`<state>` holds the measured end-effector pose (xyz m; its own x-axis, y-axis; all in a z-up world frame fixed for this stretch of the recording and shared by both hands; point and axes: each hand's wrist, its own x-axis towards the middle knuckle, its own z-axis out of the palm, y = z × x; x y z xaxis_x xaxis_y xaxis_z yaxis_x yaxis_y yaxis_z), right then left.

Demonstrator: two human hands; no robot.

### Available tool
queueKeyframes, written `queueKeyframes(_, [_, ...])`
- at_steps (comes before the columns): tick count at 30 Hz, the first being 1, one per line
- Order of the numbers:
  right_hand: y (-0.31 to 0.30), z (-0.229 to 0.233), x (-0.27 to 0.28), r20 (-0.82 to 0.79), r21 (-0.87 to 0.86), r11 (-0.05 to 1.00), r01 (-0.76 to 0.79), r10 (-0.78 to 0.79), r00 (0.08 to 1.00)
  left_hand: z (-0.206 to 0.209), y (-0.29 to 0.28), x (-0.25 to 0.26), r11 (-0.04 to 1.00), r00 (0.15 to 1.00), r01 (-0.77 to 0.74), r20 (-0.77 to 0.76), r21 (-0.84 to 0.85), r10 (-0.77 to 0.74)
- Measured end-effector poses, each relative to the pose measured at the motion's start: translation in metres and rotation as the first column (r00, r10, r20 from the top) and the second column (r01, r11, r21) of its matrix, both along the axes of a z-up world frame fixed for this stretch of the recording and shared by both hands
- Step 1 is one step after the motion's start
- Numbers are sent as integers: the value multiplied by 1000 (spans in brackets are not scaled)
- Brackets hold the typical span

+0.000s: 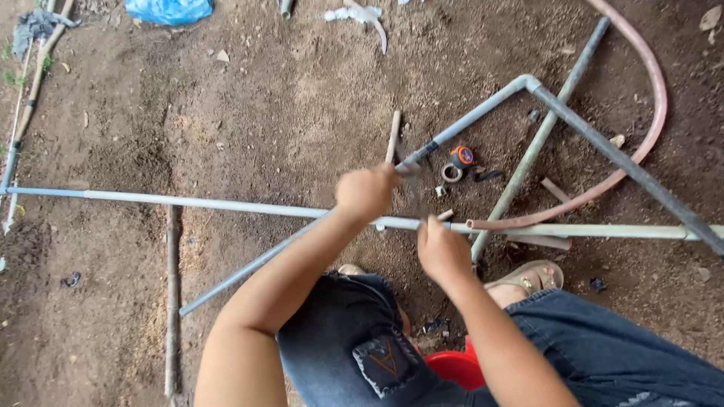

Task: The person measures a metal pipe with a tape measure, then uses a hacksaw to cut the pipe. After cutting, they insert the pipe into a fitting and connect it to a larger metal frame structure on the ground.

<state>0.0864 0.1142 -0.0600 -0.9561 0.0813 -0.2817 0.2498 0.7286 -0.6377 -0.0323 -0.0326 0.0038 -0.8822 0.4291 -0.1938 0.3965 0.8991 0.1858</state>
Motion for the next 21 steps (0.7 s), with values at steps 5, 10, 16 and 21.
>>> queueKeyframes(5, [-2, -8, -24, -61, 60, 998, -13, 17, 998, 2, 4, -15, 998, 996, -65, -57, -11, 64])
queueKeyframes(10, [-10, -35, -6, -23, 3, 1000, -20, 20, 1000, -39, -11, -24, 991, 990, -137, -24, -12, 136])
queueKeyframes(16, [-1, -15, -36, -136, 32, 999, 44, -39, 990, 0, 11, -13, 992, 995, 95, 31, 80, -98])
queueKeyframes(21, [-6, -14, -16, -1, 35, 999, 4, -4, 1000, -38, -8, -27, 1000, 1000, 24, -15, 9, -24])
